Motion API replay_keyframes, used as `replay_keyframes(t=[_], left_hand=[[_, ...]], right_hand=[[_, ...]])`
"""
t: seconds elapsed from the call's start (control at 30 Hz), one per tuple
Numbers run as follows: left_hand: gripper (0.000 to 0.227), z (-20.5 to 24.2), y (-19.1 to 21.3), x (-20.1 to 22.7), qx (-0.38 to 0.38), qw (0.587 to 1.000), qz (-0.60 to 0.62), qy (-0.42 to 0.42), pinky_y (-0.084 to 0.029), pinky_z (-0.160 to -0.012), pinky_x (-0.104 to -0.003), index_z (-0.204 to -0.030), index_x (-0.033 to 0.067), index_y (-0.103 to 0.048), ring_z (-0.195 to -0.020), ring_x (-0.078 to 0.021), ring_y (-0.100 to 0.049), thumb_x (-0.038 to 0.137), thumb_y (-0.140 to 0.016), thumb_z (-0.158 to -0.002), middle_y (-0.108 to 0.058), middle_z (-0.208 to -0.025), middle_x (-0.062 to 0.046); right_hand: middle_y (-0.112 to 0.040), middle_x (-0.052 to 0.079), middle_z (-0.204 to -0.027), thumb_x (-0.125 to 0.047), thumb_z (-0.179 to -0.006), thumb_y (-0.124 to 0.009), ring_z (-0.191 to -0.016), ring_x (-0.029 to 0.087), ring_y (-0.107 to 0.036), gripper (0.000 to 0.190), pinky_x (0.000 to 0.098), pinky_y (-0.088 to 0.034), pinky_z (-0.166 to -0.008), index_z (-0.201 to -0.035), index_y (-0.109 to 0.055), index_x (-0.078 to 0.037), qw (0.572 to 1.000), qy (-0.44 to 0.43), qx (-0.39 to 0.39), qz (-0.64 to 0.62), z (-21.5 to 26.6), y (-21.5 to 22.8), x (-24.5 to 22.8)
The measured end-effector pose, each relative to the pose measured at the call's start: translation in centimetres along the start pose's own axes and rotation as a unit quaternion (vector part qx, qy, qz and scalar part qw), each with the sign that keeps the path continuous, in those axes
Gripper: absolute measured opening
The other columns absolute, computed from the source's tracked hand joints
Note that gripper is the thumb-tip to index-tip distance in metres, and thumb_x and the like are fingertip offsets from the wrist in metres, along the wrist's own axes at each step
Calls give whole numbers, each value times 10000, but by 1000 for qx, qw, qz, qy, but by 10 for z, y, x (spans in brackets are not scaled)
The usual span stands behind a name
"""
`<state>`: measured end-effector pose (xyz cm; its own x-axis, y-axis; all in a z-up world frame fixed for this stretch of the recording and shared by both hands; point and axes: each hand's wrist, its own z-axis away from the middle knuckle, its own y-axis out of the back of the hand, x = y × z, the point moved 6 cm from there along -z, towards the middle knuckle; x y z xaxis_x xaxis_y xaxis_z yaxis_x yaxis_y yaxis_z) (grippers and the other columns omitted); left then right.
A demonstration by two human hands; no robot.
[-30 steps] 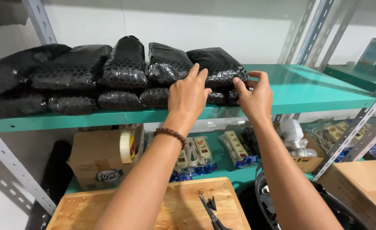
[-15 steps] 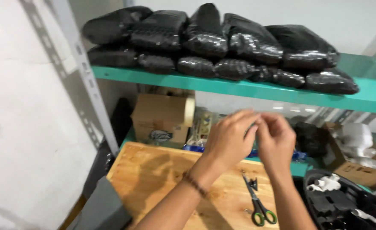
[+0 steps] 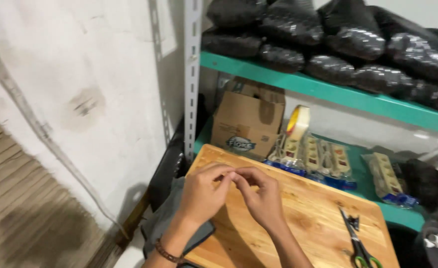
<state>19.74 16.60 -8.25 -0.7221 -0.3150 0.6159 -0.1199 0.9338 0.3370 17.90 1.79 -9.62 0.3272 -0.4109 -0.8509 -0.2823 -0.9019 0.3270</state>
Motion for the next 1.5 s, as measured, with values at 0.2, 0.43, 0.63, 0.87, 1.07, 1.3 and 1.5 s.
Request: replay_keyframes(t=[0.2,0.43,0.63,0.87,1.07,1.3,1.5], left_hand=[[79,16,45,-116,30,980,-4,196,-623,-625,-352,-900,156,-823,-793,-284,-766,140,-756,-861,-793,-823,-49],[185,30,55,-210,14,929,14,369,-631,-722,-396,-1046,103,-815,-887,-305,-773,121,-681,-918,-799,-1009,-140],[261,34,39,-262,-35,907,-11,420,-621,-836,-460,-1170,58,-768,-1064,-408,-719,115,-650,-943,-763,-1142,-198],[343,57,4,-329,-78,891,-157,419,-648,-786,-423,-1173,22,-721,-972,-331,-739,233,-732,-902,-739,-1098,-181],[399,46,0,-326,-109,875,-257,395,-646,-838,-469,-1150,8,-667,-989,-357,-715,263,-764,-860,-694,-1100,-182],[300,73,-31,-385,-112,867,-303,380,-650,-743,-444,-1009,57,-681,-884,-320,-722,280,-799,-846,-657,-943,-90],[267,78,-25,-375,-81,884,-272,372,-648,-682,-426,-890,42,-696,-782,-320,-734,291,-658,-977,-660,-793,-96]], right_hand=[[-805,19,-748,-142,-854,-800,-668,124,-741,123,286,-582,-664,-971,-837,-147,995,-38,-75,46,-38,-109,40],[-814,62,-863,-204,-870,-759,-850,290,-780,168,391,-600,-780,-1012,-839,-163,974,-52,-154,155,-82,-186,84],[-820,12,-936,-307,-879,-737,-994,321,-754,200,416,-586,-883,-1052,-828,-262,952,-84,-192,225,-106,-219,132],[-809,57,-1006,-200,-893,-717,-1031,306,-742,176,396,-593,-907,-1036,-818,-180,957,-27,-176,231,-111,-239,160],[-799,102,-1009,-148,-912,-699,-1036,314,-737,171,394,-592,-916,-1033,-816,-115,959,-8,-149,240,-107,-237,149],[-793,96,-979,-179,-924,-693,-1011,297,-743,166,373,-616,-874,-1024,-805,-109,953,-26,-161,253,-107,-239,147],[-788,114,-970,-174,-937,-676,-989,310,-745,180,392,-625,-851,-1029,-800,-82,951,-31,-168,256,-106,-240,139]])
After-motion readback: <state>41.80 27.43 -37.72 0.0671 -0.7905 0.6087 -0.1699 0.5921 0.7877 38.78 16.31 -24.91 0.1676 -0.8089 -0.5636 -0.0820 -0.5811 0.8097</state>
